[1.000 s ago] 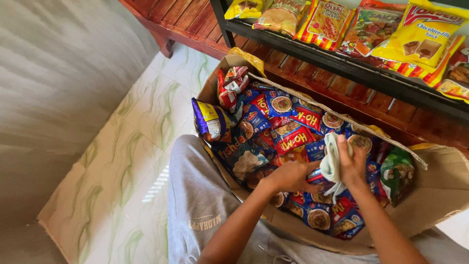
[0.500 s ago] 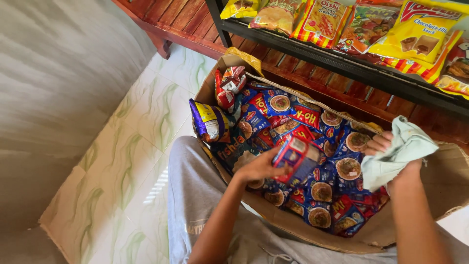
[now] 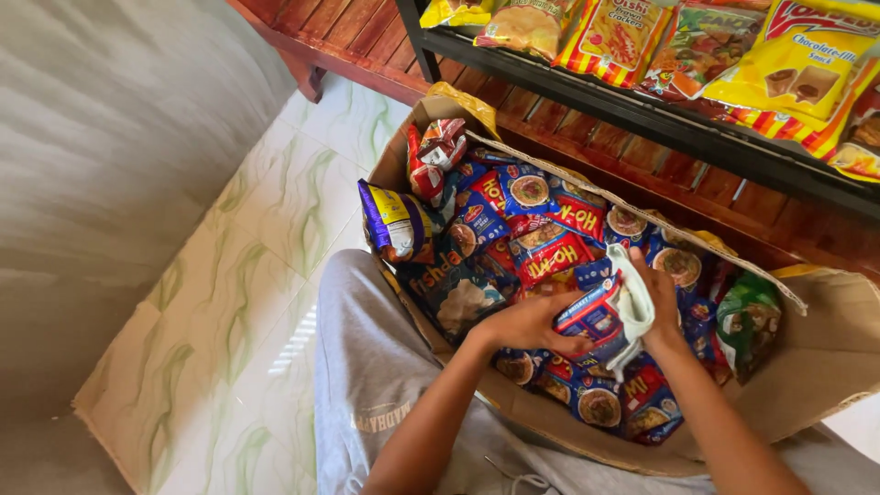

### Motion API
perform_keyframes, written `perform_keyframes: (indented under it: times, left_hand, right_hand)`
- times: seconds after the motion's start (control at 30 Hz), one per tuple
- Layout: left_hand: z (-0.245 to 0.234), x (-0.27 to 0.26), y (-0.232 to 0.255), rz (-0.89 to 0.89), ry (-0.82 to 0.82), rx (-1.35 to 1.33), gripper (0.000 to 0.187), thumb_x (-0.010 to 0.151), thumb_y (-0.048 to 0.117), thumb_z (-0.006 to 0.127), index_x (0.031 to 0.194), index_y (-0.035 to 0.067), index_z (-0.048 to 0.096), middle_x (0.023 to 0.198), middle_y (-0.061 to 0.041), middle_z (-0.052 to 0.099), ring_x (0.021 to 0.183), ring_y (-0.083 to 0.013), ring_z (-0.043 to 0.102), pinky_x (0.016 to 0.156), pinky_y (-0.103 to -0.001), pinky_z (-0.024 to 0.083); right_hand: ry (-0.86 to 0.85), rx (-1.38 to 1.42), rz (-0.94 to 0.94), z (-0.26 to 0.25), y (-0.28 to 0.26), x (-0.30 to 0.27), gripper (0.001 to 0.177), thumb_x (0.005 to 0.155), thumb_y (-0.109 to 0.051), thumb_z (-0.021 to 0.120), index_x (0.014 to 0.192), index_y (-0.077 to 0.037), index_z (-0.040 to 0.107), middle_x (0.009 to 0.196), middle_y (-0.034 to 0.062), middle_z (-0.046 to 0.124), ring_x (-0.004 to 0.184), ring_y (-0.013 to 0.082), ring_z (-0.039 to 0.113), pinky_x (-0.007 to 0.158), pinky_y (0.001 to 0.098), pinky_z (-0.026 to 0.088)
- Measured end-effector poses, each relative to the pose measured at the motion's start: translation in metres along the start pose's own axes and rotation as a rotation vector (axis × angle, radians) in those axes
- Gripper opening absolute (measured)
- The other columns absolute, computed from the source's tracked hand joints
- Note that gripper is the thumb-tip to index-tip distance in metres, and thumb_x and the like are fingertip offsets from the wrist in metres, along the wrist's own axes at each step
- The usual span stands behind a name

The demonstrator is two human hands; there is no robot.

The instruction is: Wiping snack bags with a cloth and placing them on store shelves.

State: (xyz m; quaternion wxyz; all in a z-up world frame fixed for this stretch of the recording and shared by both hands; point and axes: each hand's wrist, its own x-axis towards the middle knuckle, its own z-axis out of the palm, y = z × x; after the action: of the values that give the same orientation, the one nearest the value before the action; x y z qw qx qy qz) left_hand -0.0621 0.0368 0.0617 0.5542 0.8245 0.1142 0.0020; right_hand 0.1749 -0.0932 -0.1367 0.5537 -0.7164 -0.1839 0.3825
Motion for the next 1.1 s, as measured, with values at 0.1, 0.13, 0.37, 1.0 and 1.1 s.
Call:
perform_keyframes:
  times: [0.1,0.13,0.37,1.0,1.1]
  left_hand:
    - [-0.006,0.000,0.007,-0.034,-0.098,-0.164,0.064,0.089,0.037,0.076,0.141,0.007,0.057,0.109,-0.013,0.076,0.099,-0.0197,0.072,0.089,-0.034,0.058]
    - [-0.005,0.000,0.002,-0.035,-0.098,-0.165,0.064,0.089,0.037,0.076,0.141,0.007,0.057,0.109,-0.013,0.076,0.099,-0.0197,0.072,0.089,-0.034,0.058]
    - [0.003,0.000,-0.020,-0.063,-0.162,-0.430,0.068,0.092,0.035,0.078,0.149,0.007,0.052,0.121,-0.006,0.070,0.106,-0.0135,0.064,0.093,-0.030,0.056]
    - [0.121,0.065,0.009,-0.093,0.726,-0.142,0.076,0.094,0.022,0.079,0.155,0.010,0.036,0.133,-0.018,0.065,0.122,-0.0323,0.054,0.104,-0.047,0.044]
    - [0.116,0.076,0.004,-0.014,0.698,-0.786,0.081,0.090,0.035,0.079,0.147,0.008,0.029,0.137,-0.014,0.060,0.128,-0.0281,0.058,0.113,-0.045,0.045]
  right_hand:
    - [0.007,0.378,0.158,0.009,-0.062,-0.029,0.047,0.115,-0.052,0.062,0.111,-0.005,0.070,0.090,0.0073,0.056,0.077,0.0201,0.054,0.067,0.0378,0.045]
    - [0.007,0.377,0.159,0.006,-0.053,-0.025,0.047,0.115,-0.052,0.062,0.111,-0.005,0.070,0.090,0.0073,0.056,0.077,0.0201,0.054,0.067,0.0378,0.045]
    - [-0.646,1.069,0.242,-0.052,0.075,0.049,0.048,0.098,-0.053,0.066,0.099,-0.005,0.063,0.086,0.0115,0.068,0.069,0.0234,0.065,0.064,0.0375,0.058]
    - [-0.748,1.047,0.027,-0.029,-0.071,-0.011,0.045,0.101,-0.050,0.063,0.102,-0.006,0.055,0.086,0.0123,0.059,0.070,0.0262,0.060,0.070,0.0414,0.053]
    - [-0.717,0.994,-0.003,-0.029,-0.100,-0.037,0.045,0.102,-0.049,0.062,0.101,-0.005,0.054,0.086,0.0135,0.058,0.070,0.0270,0.059,0.069,0.0423,0.052]
